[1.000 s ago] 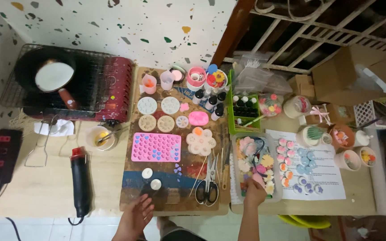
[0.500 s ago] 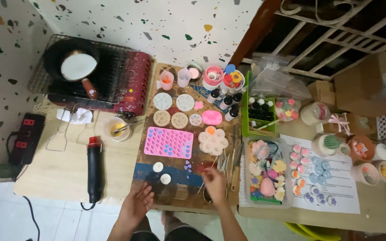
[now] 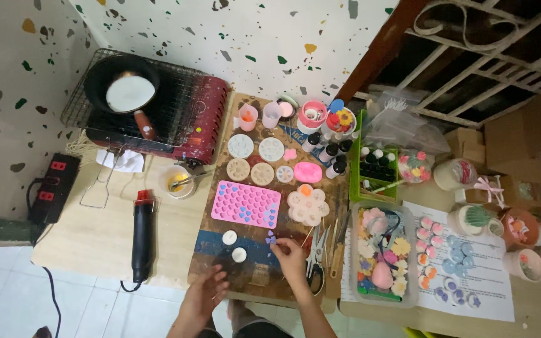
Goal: Assembling decorative wax melts by removing small wax shapes from molds and attaching them to bases using a heat gun.
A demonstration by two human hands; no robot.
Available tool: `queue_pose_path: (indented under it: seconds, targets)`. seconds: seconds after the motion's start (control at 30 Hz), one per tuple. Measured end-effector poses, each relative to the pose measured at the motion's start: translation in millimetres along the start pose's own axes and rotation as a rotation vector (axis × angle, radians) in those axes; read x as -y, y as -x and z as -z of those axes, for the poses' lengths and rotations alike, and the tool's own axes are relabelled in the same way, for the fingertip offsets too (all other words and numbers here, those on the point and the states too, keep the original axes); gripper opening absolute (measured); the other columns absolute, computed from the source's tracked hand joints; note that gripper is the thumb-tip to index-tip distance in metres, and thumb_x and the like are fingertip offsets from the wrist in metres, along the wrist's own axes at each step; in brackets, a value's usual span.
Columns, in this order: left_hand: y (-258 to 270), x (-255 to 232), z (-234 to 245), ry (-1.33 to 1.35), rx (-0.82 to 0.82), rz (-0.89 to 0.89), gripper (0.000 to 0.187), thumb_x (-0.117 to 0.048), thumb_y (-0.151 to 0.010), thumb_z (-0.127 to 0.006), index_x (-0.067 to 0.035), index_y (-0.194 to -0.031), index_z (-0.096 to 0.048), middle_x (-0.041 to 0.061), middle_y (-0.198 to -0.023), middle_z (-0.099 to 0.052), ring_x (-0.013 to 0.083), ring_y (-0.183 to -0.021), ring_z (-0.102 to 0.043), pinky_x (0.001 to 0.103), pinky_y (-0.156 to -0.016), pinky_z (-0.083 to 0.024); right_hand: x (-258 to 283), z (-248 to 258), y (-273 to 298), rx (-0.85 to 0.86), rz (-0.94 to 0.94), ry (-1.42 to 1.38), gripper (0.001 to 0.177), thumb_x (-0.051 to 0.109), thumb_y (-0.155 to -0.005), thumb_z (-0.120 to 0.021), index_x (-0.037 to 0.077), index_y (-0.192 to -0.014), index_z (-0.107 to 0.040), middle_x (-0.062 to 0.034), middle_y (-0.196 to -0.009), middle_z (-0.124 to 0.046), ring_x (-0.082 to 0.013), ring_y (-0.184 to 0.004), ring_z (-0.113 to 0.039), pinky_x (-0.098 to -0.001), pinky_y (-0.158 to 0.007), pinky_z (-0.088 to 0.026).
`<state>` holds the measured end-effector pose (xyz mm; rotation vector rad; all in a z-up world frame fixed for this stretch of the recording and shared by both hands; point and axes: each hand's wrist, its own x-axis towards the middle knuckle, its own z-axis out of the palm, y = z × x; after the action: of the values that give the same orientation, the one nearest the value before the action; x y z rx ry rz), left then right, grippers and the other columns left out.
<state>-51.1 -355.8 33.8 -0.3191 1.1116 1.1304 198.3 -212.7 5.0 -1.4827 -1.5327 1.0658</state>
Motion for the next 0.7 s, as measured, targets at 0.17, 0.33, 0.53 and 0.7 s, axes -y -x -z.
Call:
queue_pose_path:
  seconds: [0.17,0.33,0.53,0.7]
  targets:
    - [32,-4,-92,-0.326,0.06,-0.18,0.038,-0.027,-0.095,-0.06,-0.011,-0.128,-0.068,0.005,-0.109,-0.073,0.0162,-0.085,-0.067,0.03,-0.072,-0.048,98,34,11,0.111,-0.661,-0.495,0.024,0.026,-0.095,-0.076,0.006,-0.109,-0.078,-0.0002,-0.078,-0.062,-0.0072,-0.065,-0.052,-0.0235,-0.053,-0.039]
    - [90,-36,-181,-0.875,0.221,-0.847,0.041,-0.008,-0.089,-0.071,-0.008,-0.129,-0.069,0.002,-0.101,-0.071,0.0111,-0.078,-0.063,0.024,-0.067,-0.051,129,46,22,0.208,-0.568,-0.72,0.02,0.022,-0.093,-0.071,0.005,-0.104,-0.075,0.0032,-0.082,-0.069,-0.0037,-0.062,-0.05,-0.0197,-0.048,-0.031]
    - [51,-19,-153,-0.899,0.325,-0.86,0.029,-0.005,-0.089,-0.076,-0.002,-0.118,-0.073,0.005,-0.097,-0.071,0.0123,-0.08,-0.068,0.024,-0.07,-0.056,88,47,25,0.325,-0.52,-0.767,0.022,0.026,-0.102,-0.071,0.004,-0.1,-0.075,0.0021,-0.071,-0.06,-0.0041,-0.055,-0.045,-0.0188,-0.044,-0.027]
    - [45,-25,-131,-0.591,0.33,-0.486,0.034,-0.011,-0.093,-0.068,-0.003,-0.126,-0.067,0.009,-0.104,-0.075,0.0177,-0.086,-0.075,0.029,-0.073,-0.06,31,23,0,-0.002,-0.232,-0.119,0.02,0.016,-0.085,-0.075,0.007,-0.103,-0.076,-0.0009,-0.079,-0.069,-0.0113,-0.065,-0.059,-0.0255,-0.057,-0.046]
